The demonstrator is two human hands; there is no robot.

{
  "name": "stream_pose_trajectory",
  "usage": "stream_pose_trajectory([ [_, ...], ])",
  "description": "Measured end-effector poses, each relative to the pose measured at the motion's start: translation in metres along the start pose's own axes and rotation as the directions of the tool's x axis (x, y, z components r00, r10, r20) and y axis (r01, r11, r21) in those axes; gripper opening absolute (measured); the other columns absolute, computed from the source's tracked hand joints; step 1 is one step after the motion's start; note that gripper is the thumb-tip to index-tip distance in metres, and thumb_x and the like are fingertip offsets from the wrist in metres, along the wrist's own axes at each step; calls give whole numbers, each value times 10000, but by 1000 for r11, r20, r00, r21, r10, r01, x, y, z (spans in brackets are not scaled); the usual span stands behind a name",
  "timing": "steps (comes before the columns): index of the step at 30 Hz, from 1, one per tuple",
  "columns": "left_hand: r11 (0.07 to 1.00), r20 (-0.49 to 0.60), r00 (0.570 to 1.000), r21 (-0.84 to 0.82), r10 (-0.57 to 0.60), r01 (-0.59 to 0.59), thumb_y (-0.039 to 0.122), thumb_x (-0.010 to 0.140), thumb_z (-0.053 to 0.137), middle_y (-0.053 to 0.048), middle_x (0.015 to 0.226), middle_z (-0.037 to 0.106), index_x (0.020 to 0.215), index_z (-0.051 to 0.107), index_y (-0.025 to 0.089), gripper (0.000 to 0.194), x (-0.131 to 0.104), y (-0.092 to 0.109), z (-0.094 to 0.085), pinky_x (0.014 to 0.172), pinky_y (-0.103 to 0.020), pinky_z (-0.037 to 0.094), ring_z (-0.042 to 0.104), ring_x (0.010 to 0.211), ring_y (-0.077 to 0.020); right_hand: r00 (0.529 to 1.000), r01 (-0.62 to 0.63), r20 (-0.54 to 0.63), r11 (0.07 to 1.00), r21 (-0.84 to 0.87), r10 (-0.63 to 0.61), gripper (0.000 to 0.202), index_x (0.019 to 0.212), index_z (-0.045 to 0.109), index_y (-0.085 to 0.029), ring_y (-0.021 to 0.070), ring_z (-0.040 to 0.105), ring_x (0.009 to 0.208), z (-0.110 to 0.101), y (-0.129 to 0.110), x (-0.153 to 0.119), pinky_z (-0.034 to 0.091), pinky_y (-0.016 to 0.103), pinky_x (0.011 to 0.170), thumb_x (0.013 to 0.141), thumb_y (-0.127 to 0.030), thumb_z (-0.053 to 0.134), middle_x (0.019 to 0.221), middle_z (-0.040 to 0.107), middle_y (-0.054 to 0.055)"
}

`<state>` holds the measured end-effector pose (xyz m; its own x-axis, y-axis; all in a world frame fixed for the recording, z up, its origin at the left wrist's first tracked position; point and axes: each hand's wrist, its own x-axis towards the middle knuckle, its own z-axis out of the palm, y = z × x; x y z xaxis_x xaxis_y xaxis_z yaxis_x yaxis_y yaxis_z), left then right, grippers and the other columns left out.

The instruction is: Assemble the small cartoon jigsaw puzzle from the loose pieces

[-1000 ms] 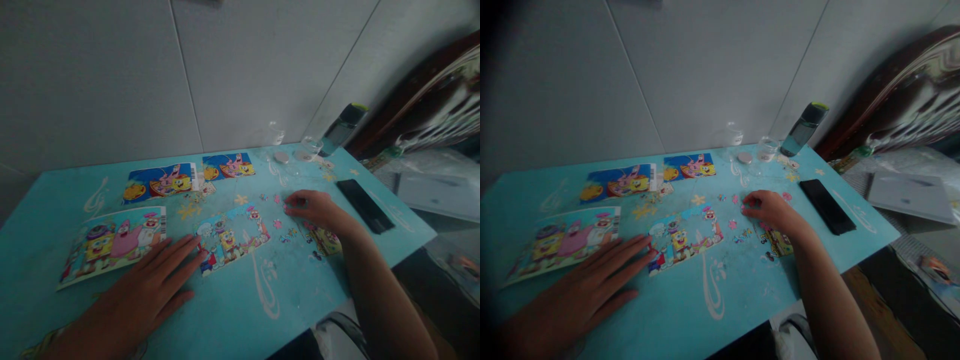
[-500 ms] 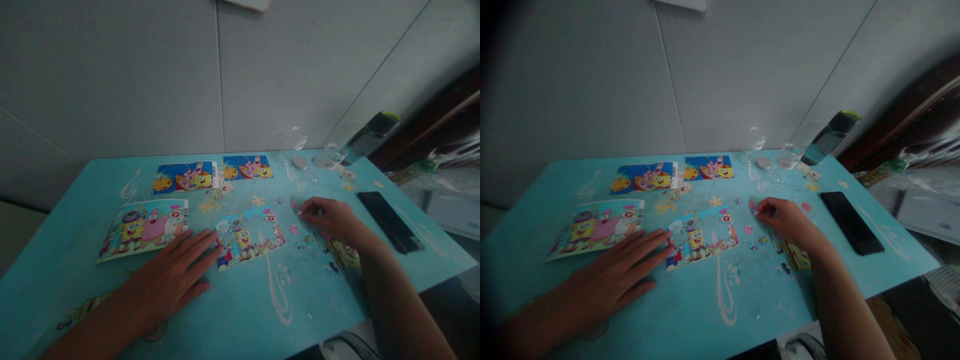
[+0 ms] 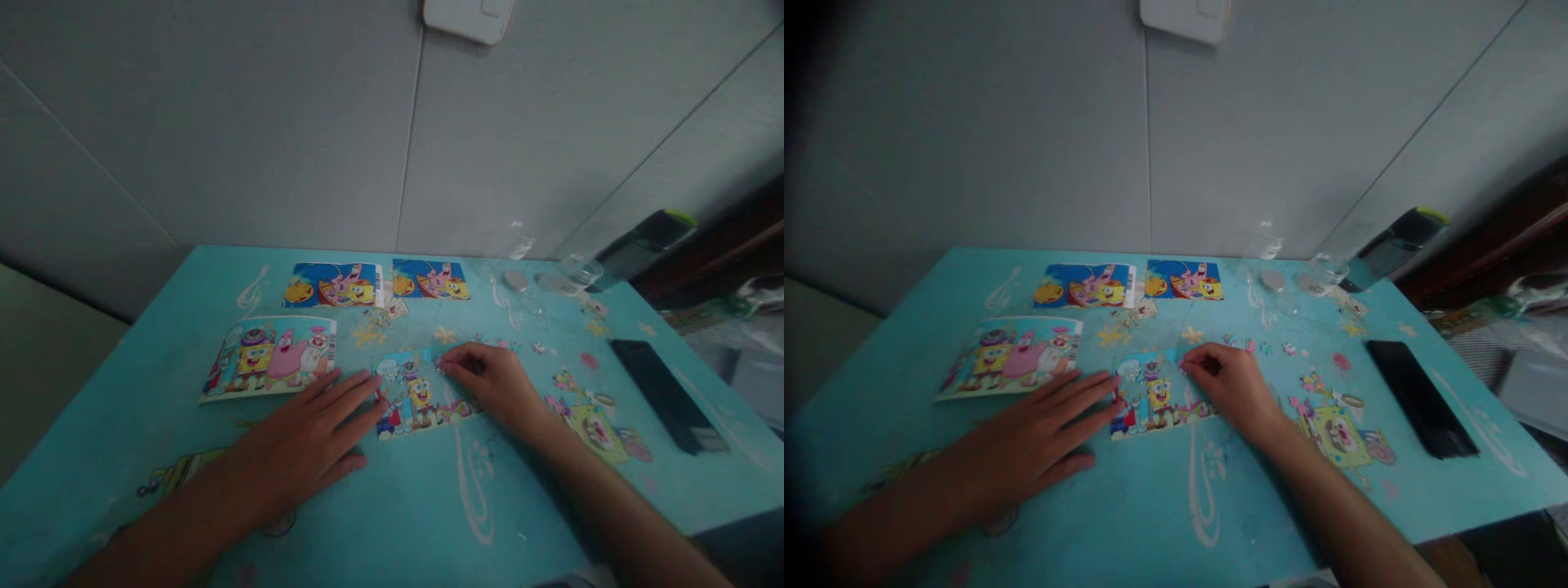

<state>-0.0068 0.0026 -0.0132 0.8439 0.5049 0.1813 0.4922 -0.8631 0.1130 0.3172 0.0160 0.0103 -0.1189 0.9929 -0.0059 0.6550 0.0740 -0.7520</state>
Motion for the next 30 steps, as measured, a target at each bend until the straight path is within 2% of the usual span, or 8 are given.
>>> stream_pose_trajectory([
  [8,1000,16,1000,-9,-11,12,403,1053,597,-85,1624,456,1558,452,288,538,1,2,-2,1288,-509,215,409,1512,-282,986,112,-94,972,-206,-134,168,1025,785,-224,201,676,726,-1,3,-1,529,339,707,944,-351,711,847,759,43],
  [12,1000,1,1000,6,8,-8,451,1065,564,-90,1625,453,1556,456,275,533,1,2,1,1285,-502,207,405,1513,-283,974,198,-56,949,-245,-218,129,1002,786,-232,214,687,824,-5,4,-6,540,368,787,981,-284,670,909,760,52],
  [15,1000,-5,1000,10,9,-9,466,1069,549,-94,1624,453,1552,462,270,528,1,1,2,1280,-506,209,408,1510,-289,953,289,-14,918,-270,-304,182,1074,798,-250,232,696,921,-4,6,-9,552,409,870,1013,-279,628,1019,762,76],
  [18,1000,12,1000,20,7,-7,467,1064,559,-95,1632,441,1563,447,274,547,1,1,2,1277,-508,212,399,1514,-292,930,352,31,867,-353,-365,241,1152,806,-257,246,698,929,0,9,-11,565,433,862,1028,-307,607,1055,750,107],
  [22,1000,32,999,28,7,-8,459,1053,584,-94,1642,428,1576,429,272,577,0,1,3,1284,-504,191,385,1522,-293,935,333,36,840,-429,-352,268,1188,806,-247,264,698,964,3,12,-13,565,456,883,1030,-322,602,1079,747,123],
  [26,1000,29,1000,20,-3,2,452,1056,582,-91,1652,411,1580,423,273,576,0,1,3,1298,-501,144,359,1537,-283,937,334,65,827,-452,-343,270,1198,799,-243,268,698,989,3,12,-14,557,452,897,1034,-294,591,1090,746,122],
  [30,1000,26,1000,28,0,-1,441,1064,567,-90,1643,426,1561,452,265,539,-1,2,2,1295,-492,158,382,1522,-283,927,359,69,816,-452,-370,255,1198,782,-243,257,692,973,2,7,-15,544,435,884,1034,-261,587,1072,745,104],
])
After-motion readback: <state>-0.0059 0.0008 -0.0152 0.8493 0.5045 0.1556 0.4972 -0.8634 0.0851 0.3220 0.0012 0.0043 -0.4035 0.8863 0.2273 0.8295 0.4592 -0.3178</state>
